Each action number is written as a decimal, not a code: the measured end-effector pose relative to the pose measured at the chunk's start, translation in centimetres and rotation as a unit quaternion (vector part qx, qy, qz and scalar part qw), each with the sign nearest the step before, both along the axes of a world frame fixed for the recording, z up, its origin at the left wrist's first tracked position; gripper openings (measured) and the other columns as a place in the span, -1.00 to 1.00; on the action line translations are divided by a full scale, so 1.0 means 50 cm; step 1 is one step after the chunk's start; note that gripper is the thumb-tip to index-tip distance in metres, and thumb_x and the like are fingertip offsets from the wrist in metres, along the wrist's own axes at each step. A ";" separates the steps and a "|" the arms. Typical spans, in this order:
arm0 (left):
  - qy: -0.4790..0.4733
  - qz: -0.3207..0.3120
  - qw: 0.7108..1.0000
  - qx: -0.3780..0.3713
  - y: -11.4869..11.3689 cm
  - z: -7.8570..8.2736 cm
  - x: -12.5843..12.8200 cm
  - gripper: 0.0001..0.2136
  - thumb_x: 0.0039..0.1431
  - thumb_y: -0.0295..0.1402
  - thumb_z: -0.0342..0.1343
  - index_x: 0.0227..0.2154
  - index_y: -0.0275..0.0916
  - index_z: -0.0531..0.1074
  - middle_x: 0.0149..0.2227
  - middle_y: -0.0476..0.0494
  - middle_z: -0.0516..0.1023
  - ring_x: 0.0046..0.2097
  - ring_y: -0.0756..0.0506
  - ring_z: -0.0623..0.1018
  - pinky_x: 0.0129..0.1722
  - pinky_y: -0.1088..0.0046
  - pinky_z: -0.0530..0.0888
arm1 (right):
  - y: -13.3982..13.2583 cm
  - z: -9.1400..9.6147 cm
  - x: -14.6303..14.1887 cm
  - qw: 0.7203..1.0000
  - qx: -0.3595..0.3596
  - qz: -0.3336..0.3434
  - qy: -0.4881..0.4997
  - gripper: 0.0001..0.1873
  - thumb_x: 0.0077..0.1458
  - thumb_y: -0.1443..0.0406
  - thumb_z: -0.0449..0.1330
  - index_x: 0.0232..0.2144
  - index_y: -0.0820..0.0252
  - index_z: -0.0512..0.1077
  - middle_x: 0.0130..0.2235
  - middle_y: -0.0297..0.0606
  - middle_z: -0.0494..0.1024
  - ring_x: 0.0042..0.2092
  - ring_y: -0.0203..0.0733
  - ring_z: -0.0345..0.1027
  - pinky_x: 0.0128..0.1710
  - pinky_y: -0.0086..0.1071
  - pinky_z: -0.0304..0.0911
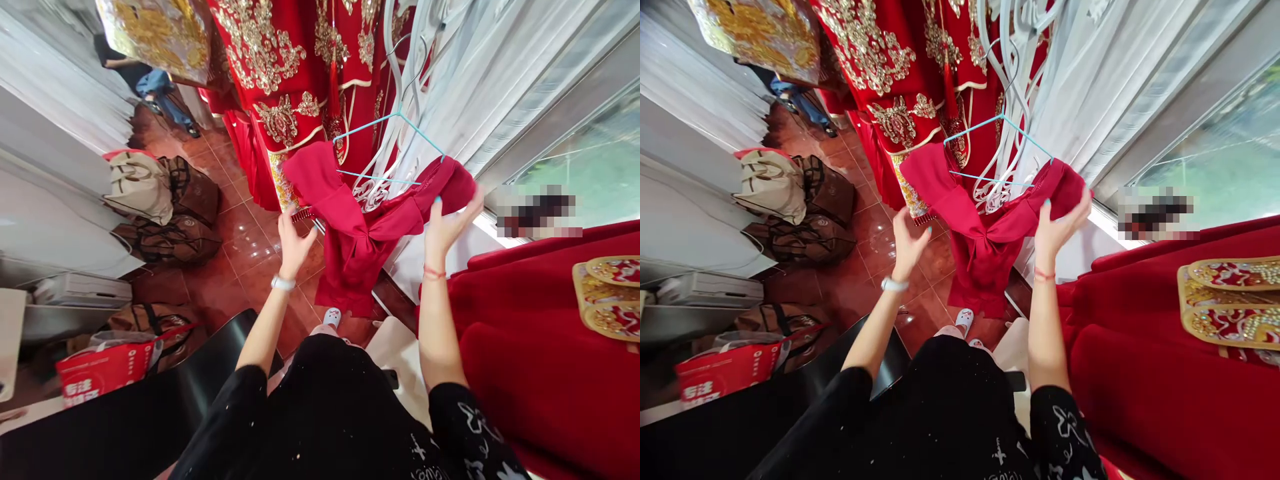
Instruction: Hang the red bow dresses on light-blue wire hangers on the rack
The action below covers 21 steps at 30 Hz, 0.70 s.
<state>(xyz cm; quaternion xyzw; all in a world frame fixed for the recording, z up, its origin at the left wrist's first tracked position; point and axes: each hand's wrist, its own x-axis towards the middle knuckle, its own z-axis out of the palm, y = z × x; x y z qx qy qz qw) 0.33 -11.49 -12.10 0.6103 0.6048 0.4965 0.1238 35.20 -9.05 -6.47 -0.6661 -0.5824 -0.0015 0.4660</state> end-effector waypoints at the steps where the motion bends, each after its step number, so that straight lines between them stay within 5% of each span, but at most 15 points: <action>1: 0.020 0.003 0.999 0.039 0.063 0.054 0.018 -0.29 0.18 -0.11 0.29 0.33 -0.17 0.20 0.39 -0.38 0.29 0.44 -0.33 0.28 0.48 0.00 0.21 | 0.040 0.038 -0.004 0.998 0.033 -0.057 0.001 -0.40 0.25 0.18 0.03 0.32 0.07 0.22 0.37 0.05 0.21 0.52 0.24 -0.13 0.41 0.30 0.01; 3: 0.042 0.003 0.996 0.078 0.166 0.138 0.057 -0.28 0.19 -0.12 0.31 0.34 -0.14 0.20 0.43 -0.36 0.24 0.47 -0.33 0.22 0.50 -0.01 0.15 | 0.099 0.098 -0.023 0.993 0.017 -0.112 -0.007 -0.47 0.23 0.20 0.12 0.23 0.08 0.36 0.29 0.03 0.35 0.43 0.27 0.08 0.38 0.28 0.06; 6: 0.043 0.012 0.997 0.069 0.259 0.195 0.102 -0.38 0.23 -0.11 0.27 0.30 -0.14 0.28 0.38 -0.35 0.32 0.47 -0.35 0.22 0.51 -0.03 0.12 | 0.130 0.145 -0.045 0.990 -0.040 -0.132 -0.020 -0.58 0.26 0.30 0.08 0.13 0.12 0.49 0.15 0.01 0.50 0.26 0.22 0.29 0.34 0.17 0.13; 15: 0.035 0.045 0.996 0.065 0.305 0.181 0.121 -0.55 0.29 -0.12 0.18 0.15 -0.21 0.39 0.26 -0.41 0.45 0.43 -0.41 0.29 0.48 -0.11 0.15 | 0.112 0.181 -0.004 0.983 -0.131 -0.077 -0.100 -0.50 0.25 0.43 0.03 0.15 0.16 0.52 0.05 0.04 0.60 0.10 0.21 0.47 0.26 0.15 0.17; 21: 0.050 0.049 0.995 0.071 0.286 0.176 0.116 -0.63 0.33 -0.20 0.09 0.13 -0.19 0.40 0.25 -0.40 0.47 0.40 -0.39 0.34 0.44 -0.12 0.24 | 0.132 0.161 0.002 0.989 -0.083 -0.099 -0.076 -0.56 0.22 0.35 0.06 0.09 0.11 0.55 -0.05 -0.02 0.61 0.08 0.18 0.44 0.18 0.10 0.27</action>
